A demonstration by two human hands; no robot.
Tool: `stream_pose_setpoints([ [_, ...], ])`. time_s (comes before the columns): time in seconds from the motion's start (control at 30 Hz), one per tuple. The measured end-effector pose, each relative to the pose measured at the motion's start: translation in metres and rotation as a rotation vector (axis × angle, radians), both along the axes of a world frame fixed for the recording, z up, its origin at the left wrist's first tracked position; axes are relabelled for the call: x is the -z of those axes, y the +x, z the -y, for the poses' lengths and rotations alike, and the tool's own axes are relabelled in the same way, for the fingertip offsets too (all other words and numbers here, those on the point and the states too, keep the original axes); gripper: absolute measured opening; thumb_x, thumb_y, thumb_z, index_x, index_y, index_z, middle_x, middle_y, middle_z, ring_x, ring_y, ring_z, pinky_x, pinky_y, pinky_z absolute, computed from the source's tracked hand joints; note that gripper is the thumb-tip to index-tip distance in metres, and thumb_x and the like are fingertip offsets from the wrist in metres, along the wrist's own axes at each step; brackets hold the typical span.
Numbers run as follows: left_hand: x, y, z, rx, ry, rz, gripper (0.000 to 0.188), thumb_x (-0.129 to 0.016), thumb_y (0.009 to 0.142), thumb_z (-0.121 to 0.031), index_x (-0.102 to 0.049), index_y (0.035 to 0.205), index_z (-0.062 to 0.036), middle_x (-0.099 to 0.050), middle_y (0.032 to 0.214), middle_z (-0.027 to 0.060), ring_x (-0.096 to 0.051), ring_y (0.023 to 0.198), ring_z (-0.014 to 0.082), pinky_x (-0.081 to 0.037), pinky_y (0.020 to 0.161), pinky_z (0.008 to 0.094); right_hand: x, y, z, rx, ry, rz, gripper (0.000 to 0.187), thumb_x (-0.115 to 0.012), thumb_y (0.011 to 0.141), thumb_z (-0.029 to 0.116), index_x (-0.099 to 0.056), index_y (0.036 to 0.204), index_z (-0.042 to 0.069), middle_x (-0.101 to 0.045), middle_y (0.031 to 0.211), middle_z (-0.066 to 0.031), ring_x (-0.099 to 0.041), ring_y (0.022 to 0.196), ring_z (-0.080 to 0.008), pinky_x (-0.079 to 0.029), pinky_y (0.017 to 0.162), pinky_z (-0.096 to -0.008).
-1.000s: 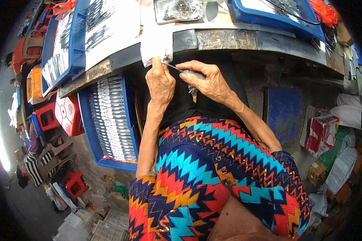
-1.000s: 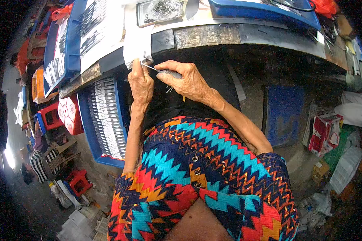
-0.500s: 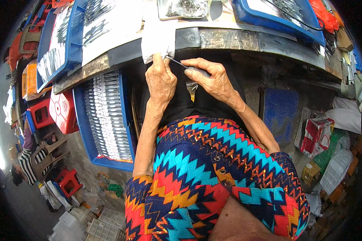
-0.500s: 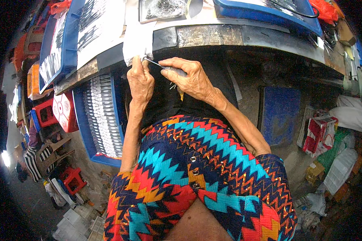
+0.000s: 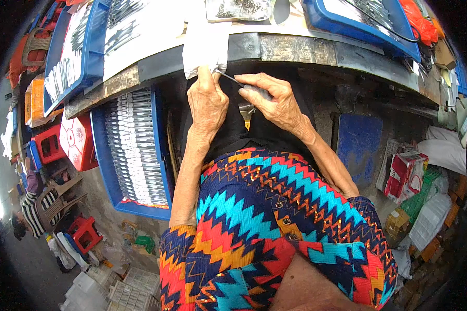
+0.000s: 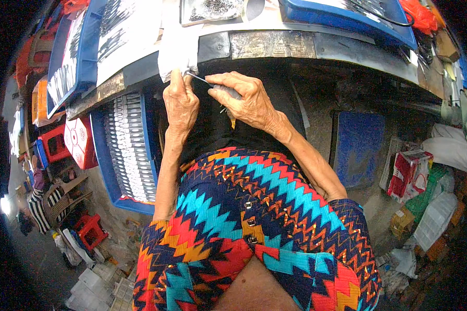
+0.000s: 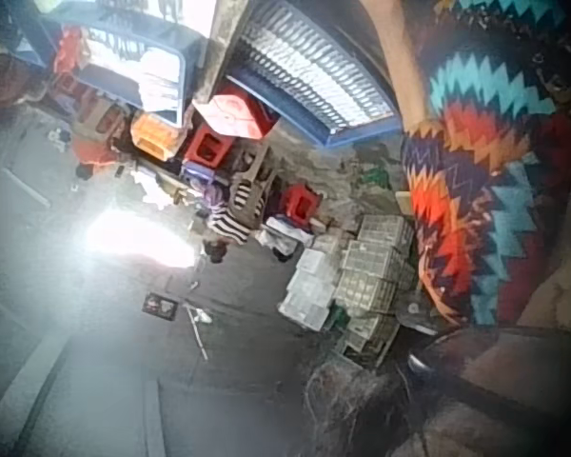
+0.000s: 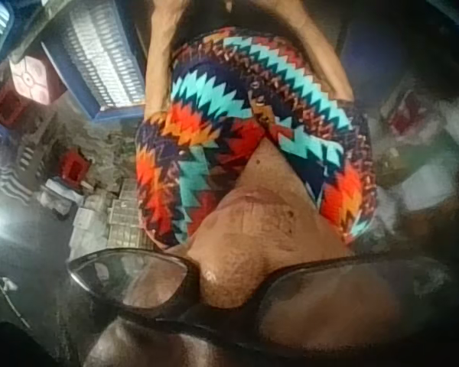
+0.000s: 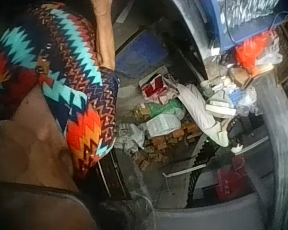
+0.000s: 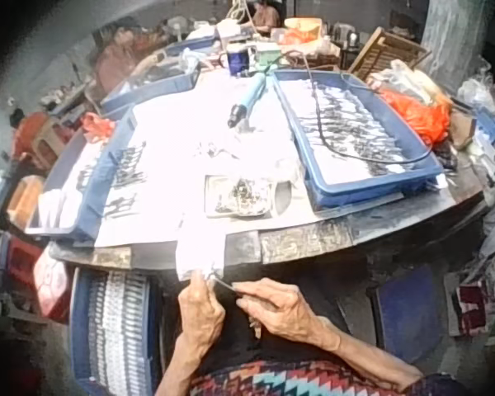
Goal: Assembling small metal components using a precision hand tool at a workshop station.
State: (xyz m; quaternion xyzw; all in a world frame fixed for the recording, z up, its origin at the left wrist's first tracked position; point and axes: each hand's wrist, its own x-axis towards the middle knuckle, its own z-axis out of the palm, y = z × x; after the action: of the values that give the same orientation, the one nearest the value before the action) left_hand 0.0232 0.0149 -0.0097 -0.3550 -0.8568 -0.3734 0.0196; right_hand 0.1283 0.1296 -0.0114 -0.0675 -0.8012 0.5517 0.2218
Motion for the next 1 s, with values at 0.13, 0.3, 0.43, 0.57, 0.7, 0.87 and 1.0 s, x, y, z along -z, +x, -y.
stream_pose_setpoints([
  [0.13, -0.001, 0.000, 0.000, -0.009, -0.007, 0.019, 0.011, -0.049, 0.079, 0.000, -0.043, 0.087, 0.0035, -0.053, 0.064, 0.0270, -0.055, 0.065, 0.0427, -0.042, 0.052, 0.0469, 0.001, -0.001, 0.001, 0.013, 0.074, -0.046, 0.026, -0.063, 0.073, 0.007, -0.060, 0.098, 0.000, -0.062, 0.089, -0.0145, -0.061, 0.078, -0.0238, -0.049, 0.069, -0.0294],
  [0.3, -0.002, 0.000, 0.000, -0.010, -0.017, 0.027, 0.010, -0.050, 0.079, -0.001, -0.043, 0.085, 0.0031, -0.053, 0.063, 0.0271, -0.055, 0.065, 0.0429, -0.041, 0.051, 0.0472, 0.002, -0.002, 0.003, 0.033, 0.111, -0.078, 0.026, -0.064, 0.072, 0.006, -0.060, 0.097, 0.000, -0.062, 0.085, -0.0132, -0.060, 0.071, -0.0230, -0.049, 0.063, -0.0297],
  [0.43, 0.000, 0.000, 0.000, -0.008, 0.000, 0.024, 0.008, -0.047, 0.080, 0.000, -0.043, 0.086, 0.0031, -0.052, 0.066, 0.0263, -0.054, 0.064, 0.0424, -0.039, 0.051, 0.0463, 0.003, -0.004, 0.004, 0.044, 0.164, -0.125, 0.027, -0.065, 0.071, 0.007, -0.060, 0.097, 0.001, -0.061, 0.083, -0.0123, -0.058, 0.067, -0.0229, -0.048, 0.060, -0.0298],
  [0.57, -0.001, 0.000, 0.000, -0.010, -0.004, 0.049, 0.007, -0.046, 0.081, 0.000, -0.043, 0.087, 0.0034, -0.051, 0.068, 0.0257, -0.053, 0.064, 0.0422, -0.038, 0.050, 0.0453, 0.000, -0.004, 0.004, 0.048, 0.284, -0.111, 0.028, -0.065, 0.071, 0.007, -0.059, 0.098, 0.002, -0.060, 0.079, -0.0106, -0.056, 0.062, -0.0219, -0.047, 0.053, -0.0300],
  [0.7, -0.002, 0.001, 0.000, -0.011, -0.009, 0.050, 0.007, -0.046, 0.081, 0.000, -0.043, 0.086, 0.0033, -0.051, 0.068, 0.0258, -0.053, 0.063, 0.0424, -0.038, 0.050, 0.0454, 0.000, -0.002, 0.007, 0.098, 0.347, -0.092, 0.029, -0.066, 0.071, 0.010, -0.059, 0.098, 0.005, -0.055, 0.071, -0.0083, -0.054, 0.059, -0.0207, -0.045, 0.049, -0.0305],
  [0.87, -0.002, 0.001, 0.000, -0.014, -0.009, 0.044, 0.008, -0.046, 0.081, -0.001, -0.044, 0.088, 0.0031, -0.052, 0.068, 0.0263, -0.053, 0.064, 0.0428, -0.038, 0.051, 0.0463, -0.017, 0.004, 0.011, 0.159, 0.495, 0.068, 0.029, -0.066, 0.071, 0.016, -0.060, 0.099, 0.011, -0.048, 0.065, -0.0061, -0.053, 0.057, -0.0194, -0.044, 0.047, -0.0294],
  [1.0, -0.001, 0.001, 0.000, -0.020, -0.014, 0.042, 0.010, -0.046, 0.081, -0.001, -0.044, 0.090, 0.0028, -0.052, 0.068, 0.0264, -0.054, 0.065, 0.0428, -0.038, 0.051, 0.0468, -0.027, 0.004, 0.013, 0.201, 0.740, 0.032, 0.031, -0.063, 0.070, 0.016, -0.060, 0.100, 0.013, -0.045, 0.065, -0.0043, -0.051, 0.056, -0.0175, -0.040, 0.046, -0.0281],
])
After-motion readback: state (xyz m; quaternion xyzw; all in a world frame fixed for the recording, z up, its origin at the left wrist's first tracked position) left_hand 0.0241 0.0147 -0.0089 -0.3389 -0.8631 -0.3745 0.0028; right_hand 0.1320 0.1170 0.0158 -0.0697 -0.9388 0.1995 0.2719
